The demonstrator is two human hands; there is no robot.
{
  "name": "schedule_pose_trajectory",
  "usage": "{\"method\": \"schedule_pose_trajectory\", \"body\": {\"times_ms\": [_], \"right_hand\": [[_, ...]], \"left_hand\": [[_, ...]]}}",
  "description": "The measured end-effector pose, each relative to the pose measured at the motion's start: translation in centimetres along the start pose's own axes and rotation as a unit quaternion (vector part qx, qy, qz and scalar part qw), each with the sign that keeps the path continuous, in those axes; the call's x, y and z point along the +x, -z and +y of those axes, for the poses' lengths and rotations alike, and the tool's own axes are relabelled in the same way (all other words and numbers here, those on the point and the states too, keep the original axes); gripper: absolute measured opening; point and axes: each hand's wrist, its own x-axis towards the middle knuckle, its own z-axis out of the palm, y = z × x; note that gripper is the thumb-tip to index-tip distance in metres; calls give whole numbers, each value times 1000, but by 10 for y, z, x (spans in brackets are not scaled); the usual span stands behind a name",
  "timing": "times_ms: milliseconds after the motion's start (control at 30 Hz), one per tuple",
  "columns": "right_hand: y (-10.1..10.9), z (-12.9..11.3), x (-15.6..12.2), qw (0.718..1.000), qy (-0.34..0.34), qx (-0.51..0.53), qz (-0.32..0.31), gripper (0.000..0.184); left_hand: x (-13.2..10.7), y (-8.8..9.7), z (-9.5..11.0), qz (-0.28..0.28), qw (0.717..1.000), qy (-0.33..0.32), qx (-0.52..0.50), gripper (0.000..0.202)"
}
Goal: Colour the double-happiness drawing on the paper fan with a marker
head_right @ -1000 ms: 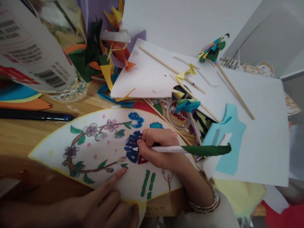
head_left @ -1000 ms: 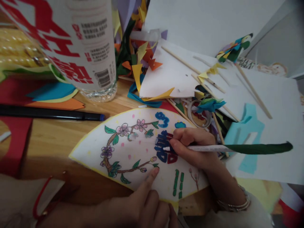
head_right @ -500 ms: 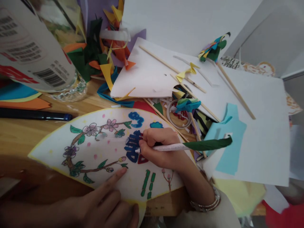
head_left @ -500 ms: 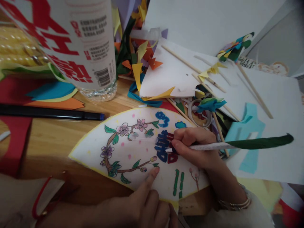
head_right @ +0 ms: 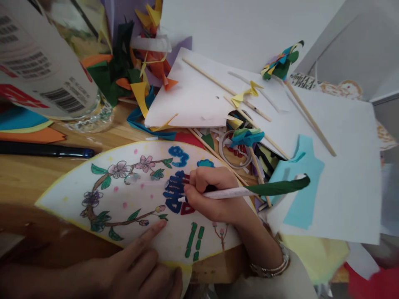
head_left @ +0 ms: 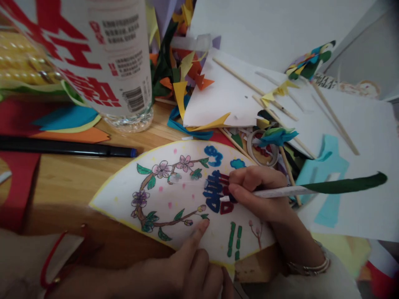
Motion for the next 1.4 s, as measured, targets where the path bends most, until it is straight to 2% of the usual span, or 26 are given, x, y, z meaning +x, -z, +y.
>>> {"method": "schedule_pose_trajectory", "body": {"times_ms": [133,333,700,833,967,1067,1167,1400], "right_hand": [[0,1,-3,1000,-6,16,14,36],[-1,-1,3,997,45,-53,-23,40],[0,-1,4,998,34,-38,-47,39],[0,-3,4,998,27,-38,-30,39],[1,-3,4,998,33,-31,-54,38],[1,-2,4,999,22,-33,-36,38],[2,-1,4,998,25,-39,-50,39],[2,-2,4,998,20,-35,-45,39]], "left_hand": [[0,1,-2,-2,1000,-7,2,25],[0,-1,1,11,1000,2,5,23],[0,-3,-1,4,1000,-10,15,24],[0,-3,1,9,1000,-4,9,22],[0,-2,1,13,1000,1,12,21],[-1,-1,1,1,1000,-5,9,23],[-1,0,1,-12,1000,-15,5,26],[-1,-1,1,-4,1000,-13,4,25]]}}
